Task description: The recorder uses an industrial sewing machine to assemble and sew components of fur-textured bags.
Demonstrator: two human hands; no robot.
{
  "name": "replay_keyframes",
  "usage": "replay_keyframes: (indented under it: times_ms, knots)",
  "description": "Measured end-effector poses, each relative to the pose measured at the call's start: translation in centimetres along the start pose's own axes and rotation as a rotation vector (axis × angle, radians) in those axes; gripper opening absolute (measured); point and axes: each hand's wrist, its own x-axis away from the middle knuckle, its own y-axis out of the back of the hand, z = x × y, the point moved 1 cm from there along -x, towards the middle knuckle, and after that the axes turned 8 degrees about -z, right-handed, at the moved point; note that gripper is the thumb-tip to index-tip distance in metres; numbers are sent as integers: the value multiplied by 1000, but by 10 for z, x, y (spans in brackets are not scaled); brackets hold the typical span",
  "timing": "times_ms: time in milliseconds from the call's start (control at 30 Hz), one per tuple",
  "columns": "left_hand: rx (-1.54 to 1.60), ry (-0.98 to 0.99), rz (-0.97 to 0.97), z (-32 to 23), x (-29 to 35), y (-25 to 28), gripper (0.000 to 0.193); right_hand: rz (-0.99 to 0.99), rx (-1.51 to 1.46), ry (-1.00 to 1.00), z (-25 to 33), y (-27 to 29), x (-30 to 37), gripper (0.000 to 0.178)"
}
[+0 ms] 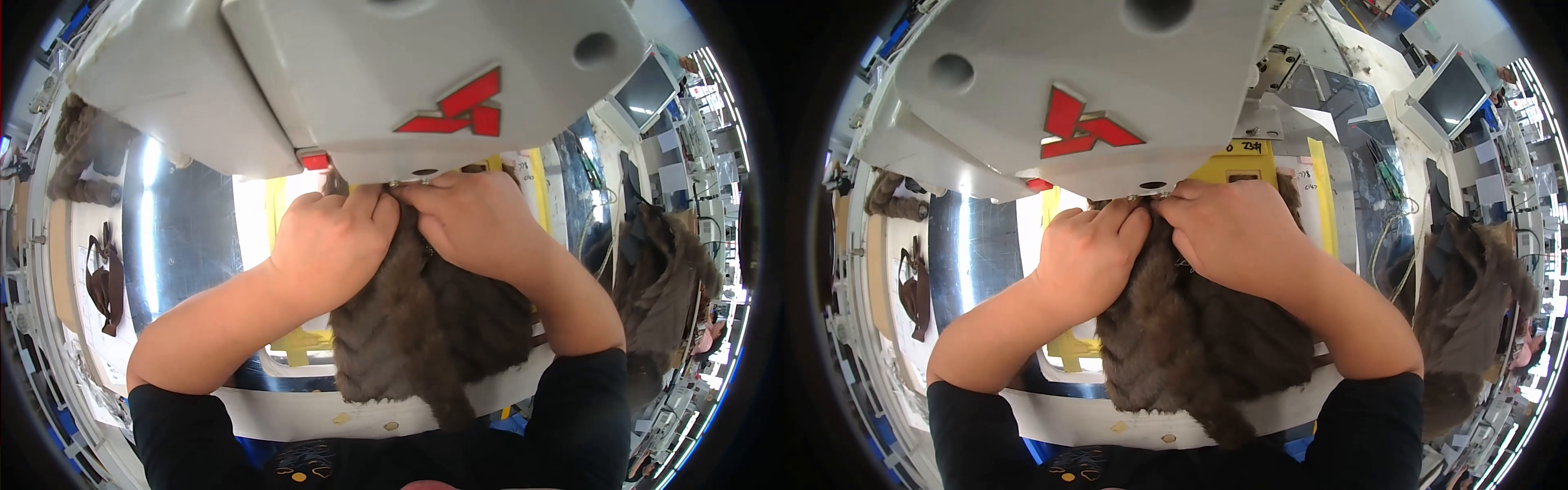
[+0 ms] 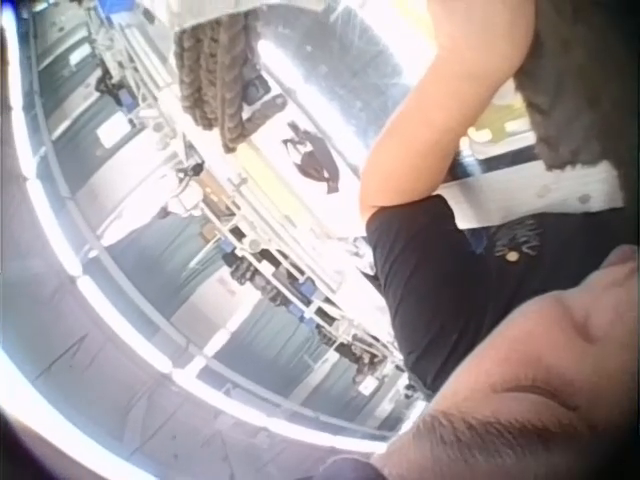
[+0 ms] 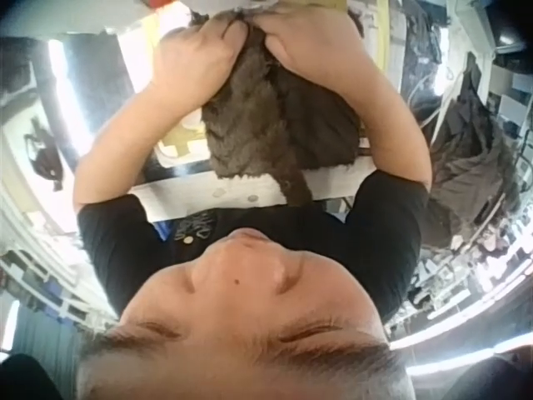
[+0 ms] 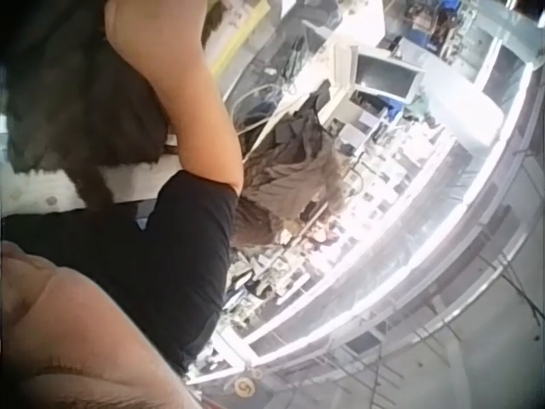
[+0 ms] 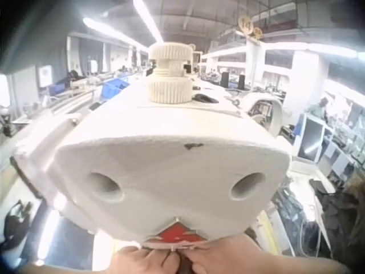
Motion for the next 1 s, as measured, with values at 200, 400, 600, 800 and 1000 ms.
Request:
replay_keyframes:
  times_ms: [200,400,600,800,1000]
  knots:
    - [28,-25,-41,2,0,-8,17,13,-31,-4,-2,5,1,13]
    - [32,-57,-102,0,-4,-7,15,-2,-41,-12,-8,3,5,14]
    - [16,-67,-134,-2,-7,-8,21,-1,-46,-8,-12,5,7,17]
    - [6,-77,-129,-3,-5,-9,21,38,-115,96,-28,4,3,24]
    - [43,-90,-123,-9,-1,-2,31,17,-168,59,-30,6,-1,32]
